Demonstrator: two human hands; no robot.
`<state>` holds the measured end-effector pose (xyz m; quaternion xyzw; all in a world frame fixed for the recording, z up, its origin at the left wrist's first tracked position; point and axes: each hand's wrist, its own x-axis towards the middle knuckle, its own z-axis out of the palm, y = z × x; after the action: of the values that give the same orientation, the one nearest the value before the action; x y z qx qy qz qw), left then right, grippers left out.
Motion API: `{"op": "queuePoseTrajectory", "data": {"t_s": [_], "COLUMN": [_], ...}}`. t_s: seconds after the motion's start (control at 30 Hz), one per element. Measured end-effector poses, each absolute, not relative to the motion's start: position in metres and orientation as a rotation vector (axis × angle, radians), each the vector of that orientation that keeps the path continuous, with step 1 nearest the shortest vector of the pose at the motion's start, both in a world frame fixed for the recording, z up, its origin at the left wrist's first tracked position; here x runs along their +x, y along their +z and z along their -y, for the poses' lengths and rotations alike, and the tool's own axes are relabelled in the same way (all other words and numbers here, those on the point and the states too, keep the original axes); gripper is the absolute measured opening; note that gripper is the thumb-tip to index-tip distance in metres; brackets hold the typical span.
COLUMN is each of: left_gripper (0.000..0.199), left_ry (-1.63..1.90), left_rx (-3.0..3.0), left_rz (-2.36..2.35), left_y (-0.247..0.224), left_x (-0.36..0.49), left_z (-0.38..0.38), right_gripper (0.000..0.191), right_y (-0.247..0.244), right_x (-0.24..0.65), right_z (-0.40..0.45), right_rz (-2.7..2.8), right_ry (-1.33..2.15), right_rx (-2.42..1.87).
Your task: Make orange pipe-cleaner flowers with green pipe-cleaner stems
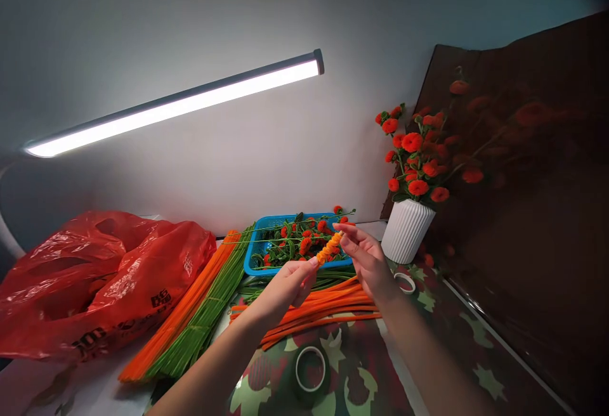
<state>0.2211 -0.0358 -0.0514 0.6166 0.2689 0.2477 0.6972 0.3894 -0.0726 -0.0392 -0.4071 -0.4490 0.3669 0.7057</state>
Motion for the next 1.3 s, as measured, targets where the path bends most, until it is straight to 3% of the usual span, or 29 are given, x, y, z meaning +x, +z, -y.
{"op": "queuePoseTrajectory", "data": {"t_s": [0.27,0.5,0.77,1.0,1.1,1.3], "left_gripper": [0.043,0.038,0.038,0.038,0.033,0.032], "left_ry": [0.521,0.535,0.709,0.563,0.437,0.531], "left_rx": [1.241,1.186,1.836,2.368,2.583,2.502], "left_rz": [-0.612,-0.599,-0.635,-0.706,-0.747,-1.071], "left_y": [-0.045,-0.041,-0.043,-0.040,-0.040,-0.046], "left_x": [0.220,0.217,0.216,0.210,0.211,0.214], "left_z": [0.040,0.041,0.039,0.040,0.041,0.036], "right_gripper": [0.015,0.021,0.029,0.023,0.013,0.016], "right_y": [-0.041,-0.045,-0.038,-0.029,-0.024,-0.014], "right_x": [0.373,0.361,0.405,0.437,0.439,0.405], "right_z": [0.080,0.078,0.074,0.086,0.090,0.095], "right_rz": [1.135,1.212,1.438,1.671,1.796,1.951], "right_ry": [0.860,0.996,1.069,1.147,0.962,0.003], "right_rx": [-0.873,-0.843,-0.938,-1.284,-1.450,-1.559]}}
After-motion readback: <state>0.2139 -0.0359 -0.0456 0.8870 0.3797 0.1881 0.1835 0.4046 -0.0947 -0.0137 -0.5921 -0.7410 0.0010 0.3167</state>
